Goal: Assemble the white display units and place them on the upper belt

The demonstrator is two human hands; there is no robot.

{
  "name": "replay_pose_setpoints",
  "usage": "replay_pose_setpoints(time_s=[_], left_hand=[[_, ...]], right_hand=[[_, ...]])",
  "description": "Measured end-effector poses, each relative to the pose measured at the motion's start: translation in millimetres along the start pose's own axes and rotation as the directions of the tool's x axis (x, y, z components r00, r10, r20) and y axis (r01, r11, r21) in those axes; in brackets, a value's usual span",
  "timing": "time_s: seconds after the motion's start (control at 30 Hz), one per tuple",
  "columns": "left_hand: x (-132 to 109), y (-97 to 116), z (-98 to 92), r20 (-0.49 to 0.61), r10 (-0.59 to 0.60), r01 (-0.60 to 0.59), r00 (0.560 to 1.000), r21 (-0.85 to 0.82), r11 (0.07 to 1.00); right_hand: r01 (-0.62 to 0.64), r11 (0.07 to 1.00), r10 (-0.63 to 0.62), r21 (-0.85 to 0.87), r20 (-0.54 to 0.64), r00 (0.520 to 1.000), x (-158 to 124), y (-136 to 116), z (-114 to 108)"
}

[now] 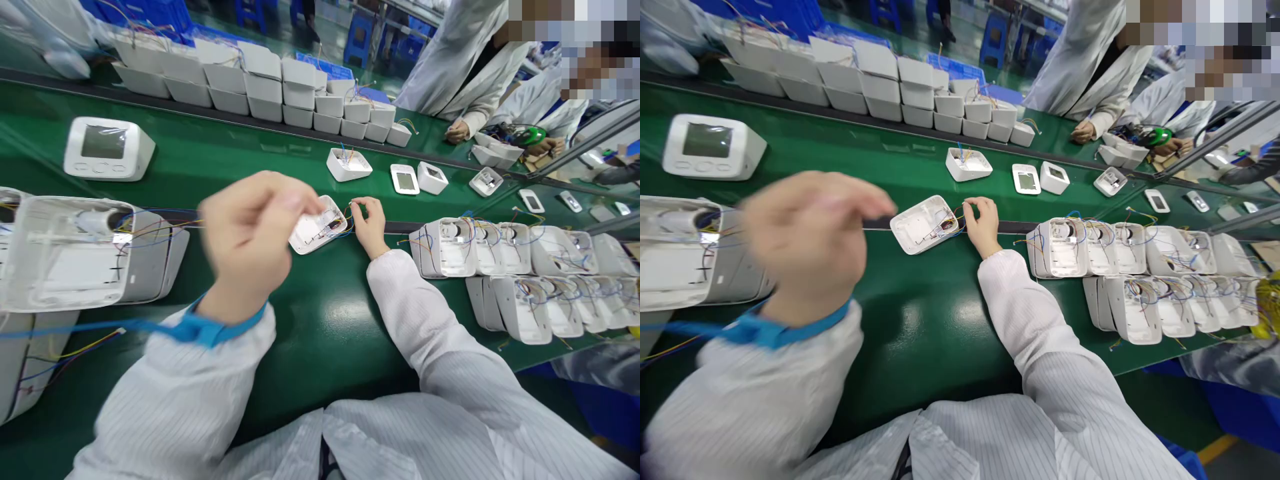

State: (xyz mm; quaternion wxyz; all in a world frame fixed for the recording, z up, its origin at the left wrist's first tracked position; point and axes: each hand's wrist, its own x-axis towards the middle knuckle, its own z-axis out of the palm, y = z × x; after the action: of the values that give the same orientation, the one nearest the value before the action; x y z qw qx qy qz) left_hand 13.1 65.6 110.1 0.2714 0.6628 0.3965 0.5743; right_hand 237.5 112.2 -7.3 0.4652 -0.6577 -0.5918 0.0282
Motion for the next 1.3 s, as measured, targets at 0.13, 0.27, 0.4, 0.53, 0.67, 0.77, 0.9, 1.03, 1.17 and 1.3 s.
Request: replay_pose_setpoints(time_s=[0.13, 0.27, 0.4, 0.53, 0.67, 0.77, 0.9, 1.03, 1.17, 1.3], left_hand=[[0, -63, 30.2, 0.130, -0.020, -0.027, 0.991, 0.348, 0.937], [-10, -122, 45.2, 0.294, -0.148, -0.027, 0.944, 0.516, 0.856], [-11, -132, 38.2, 0.342, -0.101, -0.048, 0.934, 0.403, 0.914], [-8, -126, 34.1, 0.370, -0.147, 0.059, 0.917, 0.240, 0.969], [-11, -119, 40.0, 0.575, -0.130, 0.057, 0.808, 0.144, 0.988], [-16, -110, 47.6, 0.738, -0.092, 0.039, 0.669, 0.089, 0.995], [-24, -94, 56.7, 0.882, -0.005, 0.066, 0.472, -0.029, 0.997], [-31, -85, 61.0, 0.933, 0.009, 0.125, 0.360, -0.058, 0.990], [-32, -95, 59.0, 0.741, -0.124, 0.174, 0.661, 0.010, 0.985], [-17, -113, 60.2, 0.347, -0.032, -0.049, 0.937, 0.224, 0.973]], right_hand=[[-0.069, 0.928, 0.102, -0.365, 0.071, 0.992, 22, 19, -7], [-0.135, 0.861, 0.230, -0.490, 0.140, 0.963, 38, 32, -8], [-0.155, 0.826, 0.286, -0.542, 0.166, 0.944, 54, 41, -9], [-0.249, 0.769, 0.384, -0.589, 0.114, 0.916, 74, 56, -14], [-0.353, 0.718, 0.514, -0.600, 0.115, 0.850, 88, 69, -14], [-0.331, 0.714, 0.527, -0.618, 0.162, 0.834, 89, 71, -10], [-0.275, 0.708, 0.493, -0.650, 0.178, 0.852, 84, 59, -9], [-0.212, 0.742, 0.375, -0.636, 0.133, 0.917, 78, 42, -19], [-0.248, 0.853, 0.274, -0.458, -0.012, 0.962, 60, 31, -28], [-0.293, 0.955, 0.297, 0.052, -0.102, 0.949, 21, 23, -18]])
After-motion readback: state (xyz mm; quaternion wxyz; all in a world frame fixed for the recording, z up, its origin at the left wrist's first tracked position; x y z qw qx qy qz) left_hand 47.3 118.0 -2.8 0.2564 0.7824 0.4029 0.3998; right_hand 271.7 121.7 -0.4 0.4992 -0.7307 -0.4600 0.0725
